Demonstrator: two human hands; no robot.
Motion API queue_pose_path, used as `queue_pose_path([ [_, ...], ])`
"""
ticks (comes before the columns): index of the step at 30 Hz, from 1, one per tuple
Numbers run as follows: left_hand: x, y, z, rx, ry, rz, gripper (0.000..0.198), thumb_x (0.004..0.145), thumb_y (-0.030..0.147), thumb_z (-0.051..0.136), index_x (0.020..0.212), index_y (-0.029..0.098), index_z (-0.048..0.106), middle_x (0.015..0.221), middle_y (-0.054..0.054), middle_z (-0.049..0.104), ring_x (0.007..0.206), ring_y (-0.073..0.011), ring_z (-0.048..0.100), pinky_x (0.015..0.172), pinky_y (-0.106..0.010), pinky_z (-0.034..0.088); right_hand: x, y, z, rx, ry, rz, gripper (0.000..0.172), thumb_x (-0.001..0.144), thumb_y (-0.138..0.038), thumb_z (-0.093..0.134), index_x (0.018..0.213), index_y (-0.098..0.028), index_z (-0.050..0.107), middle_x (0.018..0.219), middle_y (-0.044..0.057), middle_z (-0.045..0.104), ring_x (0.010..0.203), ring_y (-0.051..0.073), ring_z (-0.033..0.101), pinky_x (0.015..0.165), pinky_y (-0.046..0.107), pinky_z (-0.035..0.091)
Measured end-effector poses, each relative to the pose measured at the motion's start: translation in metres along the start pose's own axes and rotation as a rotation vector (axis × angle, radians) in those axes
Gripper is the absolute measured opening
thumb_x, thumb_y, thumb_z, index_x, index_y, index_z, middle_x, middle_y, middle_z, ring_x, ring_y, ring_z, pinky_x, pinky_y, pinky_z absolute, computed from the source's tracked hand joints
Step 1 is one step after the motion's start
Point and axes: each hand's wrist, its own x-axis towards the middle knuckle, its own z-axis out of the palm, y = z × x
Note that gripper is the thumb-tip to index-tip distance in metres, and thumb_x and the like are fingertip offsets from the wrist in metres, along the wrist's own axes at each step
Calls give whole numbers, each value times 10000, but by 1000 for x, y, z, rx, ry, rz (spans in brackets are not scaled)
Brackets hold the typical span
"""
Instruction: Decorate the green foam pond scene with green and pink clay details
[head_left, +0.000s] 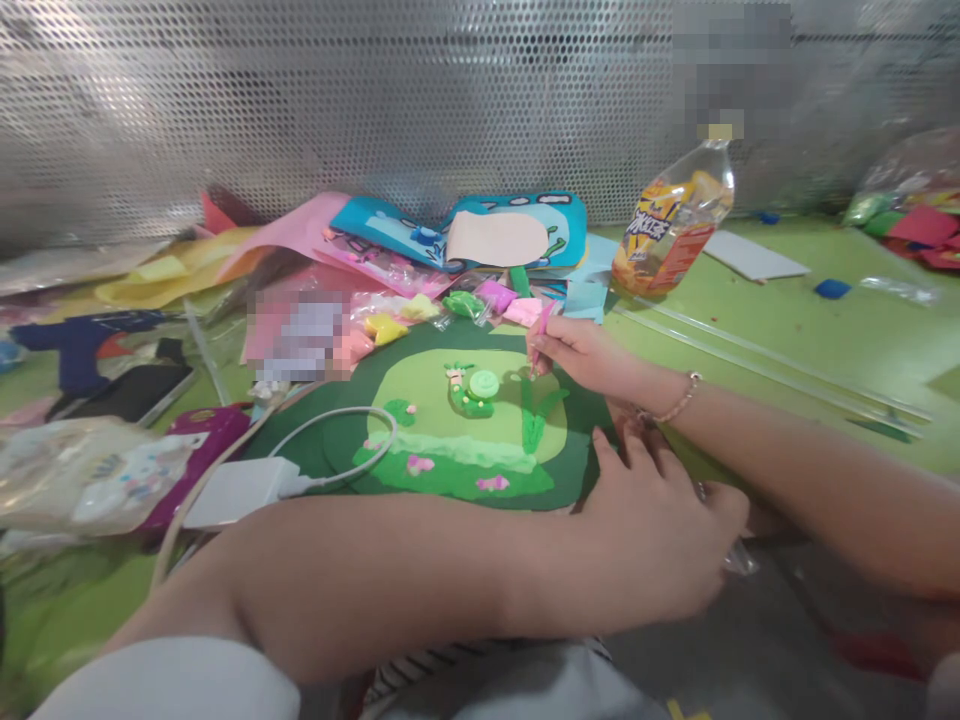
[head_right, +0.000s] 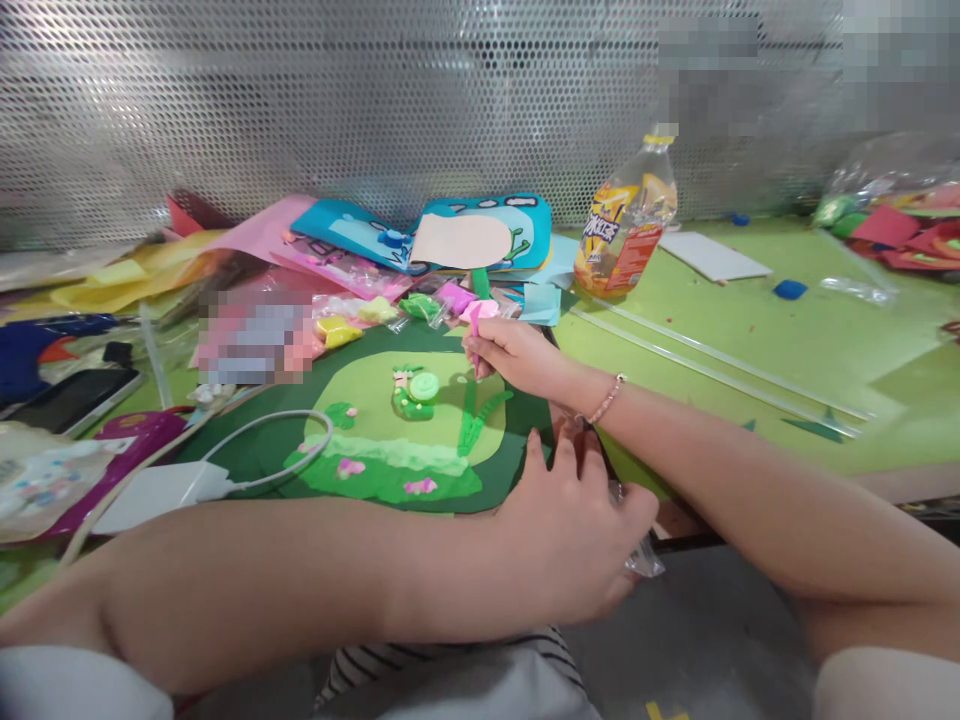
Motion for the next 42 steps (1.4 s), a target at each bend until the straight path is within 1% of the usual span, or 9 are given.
queue_pose_path([
  [7,1,-1,-1,1,-39,14,410,813,437,523,1109,159,468,1282,-312,430,1217,-490,365,859,-670,306,0,1,1,38,7,-10,278,890,-390,409,717,-190,492,674,16,606,599,111,601,592,243,484],
  [12,1,0,-2,-16,-46,9,412,811,432,528,1106,150,469,1290,-333,408,1226,-510,336,861,-672,302,0,1,1,35,29,-7,265,896,-368,409,721,-187,494,685,20,615,611,110,606,603,238,486],
  [17,0,0,0,-14,-5,4,403,804,438,540,1090,160,481,1276,-310,439,1219,-495,361,865,-665,306,0,-2,0,-8,14,18,249,896,-317,396,698,-189,475,675,21,610,600,111,606,595,237,482],
  [22,0,0,0,-6,-11,4,424,804,449,539,1105,157,481,1274,-311,440,1219,-499,357,866,-668,302,0,-3,0,-1,20,8,225,902,-299,386,727,-195,480,711,24,620,620,113,614,611,243,487],
  [27,0,0,1,0,10,7,436,790,456,554,1100,156,487,1264,-295,458,1213,-490,373,863,-671,311,0,-3,0,-2,19,18,235,899,-297,392,711,-188,481,679,22,605,608,112,611,597,235,487],
  [35,-1,-1,-1,-2,9,5,398,812,438,527,1091,156,491,1264,-323,439,1213,-492,372,873,-660,311,0,-7,-1,6,28,26,230,904,-283,389,708,-209,484,690,15,609,613,113,609,605,244,505],
  [42,0,-1,-1,-17,-4,-1,412,803,447,542,1099,164,496,1271,-289,455,1221,-476,373,879,-667,306,0,-6,-1,29,31,19,231,902,-283,387,710,-199,487,696,22,601,618,114,608,612,251,507],
])
